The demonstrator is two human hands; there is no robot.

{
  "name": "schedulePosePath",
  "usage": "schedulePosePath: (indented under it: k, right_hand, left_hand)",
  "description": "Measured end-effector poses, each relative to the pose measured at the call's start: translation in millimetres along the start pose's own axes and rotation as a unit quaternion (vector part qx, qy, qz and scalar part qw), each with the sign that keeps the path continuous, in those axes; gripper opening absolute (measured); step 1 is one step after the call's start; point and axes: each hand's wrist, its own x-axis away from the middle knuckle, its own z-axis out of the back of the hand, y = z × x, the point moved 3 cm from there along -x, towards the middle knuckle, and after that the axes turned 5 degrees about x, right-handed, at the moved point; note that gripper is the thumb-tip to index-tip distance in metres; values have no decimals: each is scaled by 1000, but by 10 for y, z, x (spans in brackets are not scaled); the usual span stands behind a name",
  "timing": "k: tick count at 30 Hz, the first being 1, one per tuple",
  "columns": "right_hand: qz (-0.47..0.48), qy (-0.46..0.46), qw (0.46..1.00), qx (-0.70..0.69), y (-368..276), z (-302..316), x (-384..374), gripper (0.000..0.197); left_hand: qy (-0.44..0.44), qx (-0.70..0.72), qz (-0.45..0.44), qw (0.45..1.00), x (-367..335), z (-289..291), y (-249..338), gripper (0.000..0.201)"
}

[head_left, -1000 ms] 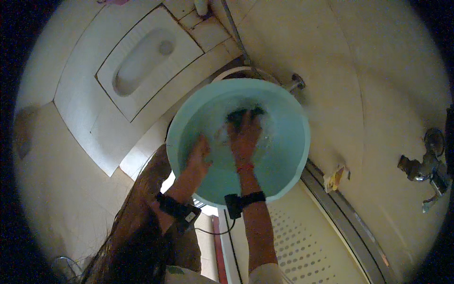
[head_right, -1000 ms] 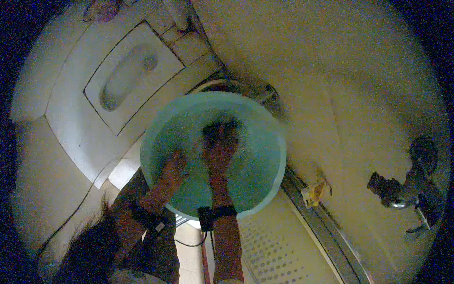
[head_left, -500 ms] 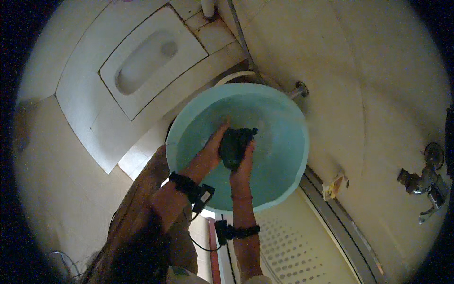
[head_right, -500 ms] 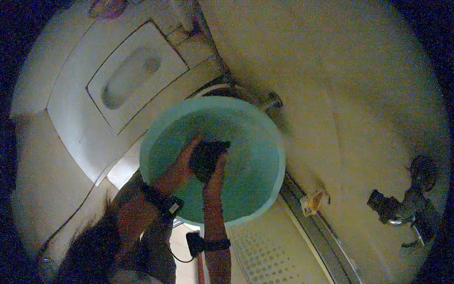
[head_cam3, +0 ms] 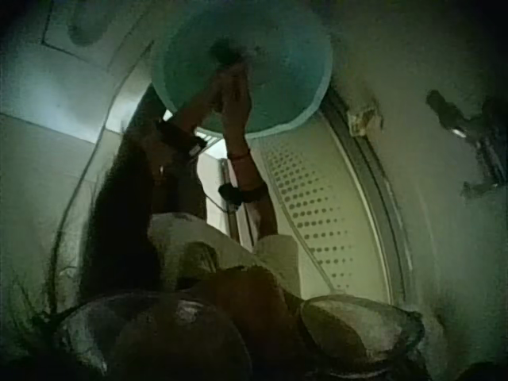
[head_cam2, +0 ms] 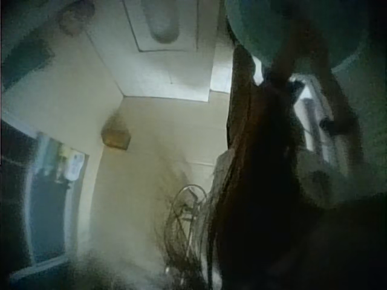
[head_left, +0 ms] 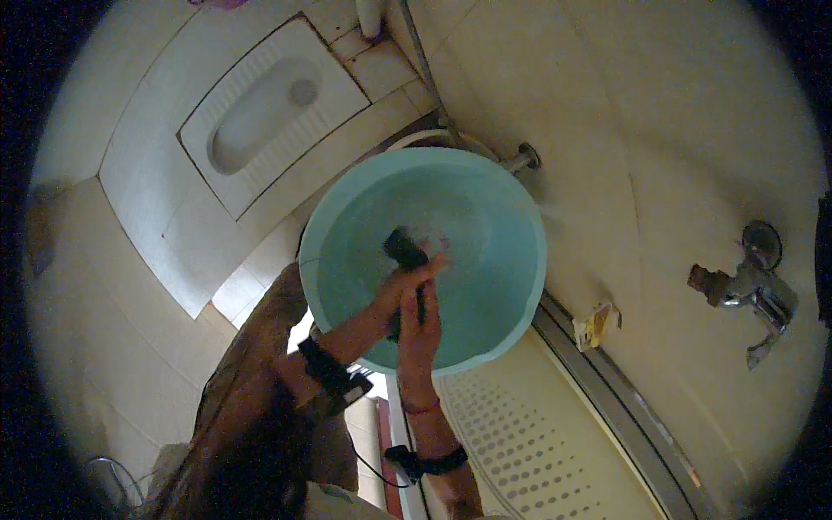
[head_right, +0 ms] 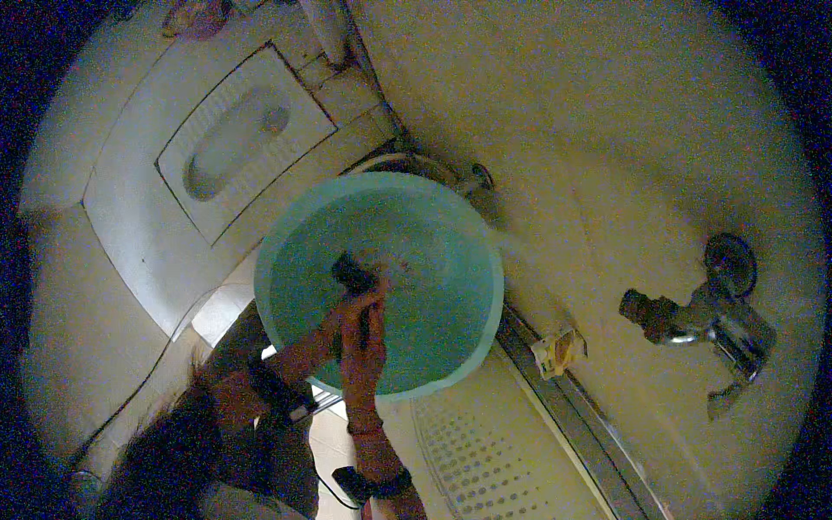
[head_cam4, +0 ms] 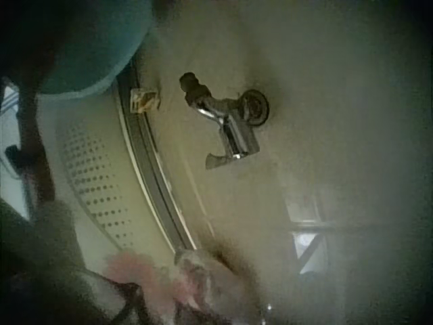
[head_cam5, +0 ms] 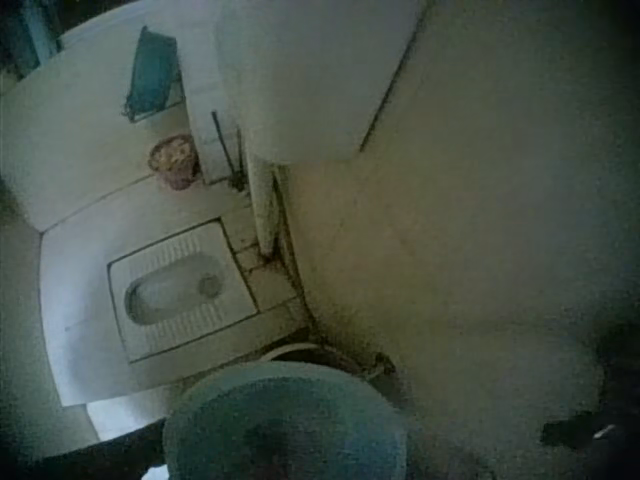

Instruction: Washing a cleaning cloth in a basin, then scrubbing a bathroom sink and wiping a door frame.

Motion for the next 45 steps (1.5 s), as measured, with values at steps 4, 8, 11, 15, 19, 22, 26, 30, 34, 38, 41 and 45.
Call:
schedulePosePath:
  k: [4, 8, 11, 15, 19, 22, 26, 30, 34, 38, 41, 45]
  right_hand:
    - [-136, -186, 959, 167, 790, 433, -617, 54]
    - [-170, -61, 981, -71, 359, 286, -356, 54]
    - [-12, 30, 998, 47, -42, 443, -466, 57]
    - [86, 134, 972, 174, -684, 910, -623, 52]
    - [286, 310, 907, -3, -1832, 1710, -508, 49]
    - [369, 326, 867, 77, -2427, 2145, -566, 50]
    - [279, 291, 852, 333, -2594, 2158, -716, 50]
    - [196, 259, 899, 293, -3029, 1876, -590, 55]
    - [170, 246, 924, 237, -3018, 1828, -640, 56]
    - [212, 23, 969, -123, -2083, 1577, -468, 56]
    - [183, -107, 973, 92, -1079, 1243, -424, 60]
    - [-50, -364, 916, -163, -341, 893, -447, 87]
  left_hand:
    - [24, -4, -26, 999, 650, -720, -141, 32]
    - [-58, 110, -46, 991, 631, -703, 51, 35]
    - [-16, 61, -28, 998, 828, -829, 83, 34]
    - [-10, 65, -24, 998, 988, -1069, -1, 31]
    - [-3, 105, -43, 994, 1007, -871, 182, 28]
    - [-54, 56, 30, 996, 1020, -797, 285, 25]
    - [-78, 59, 68, 993, 989, -674, 302, 24]
    - [-37, -37, 42, 998, 1155, -604, 369, 22]
    - [-53, -388, -66, 918, 1082, -638, 333, 37]
    - [-37, -466, -95, 879, 1344, -759, 689, 50]
    - [-126, -502, -28, 855, 1128, -902, 487, 61]
    - [-69, -573, -81, 812, 966, -907, 501, 76]
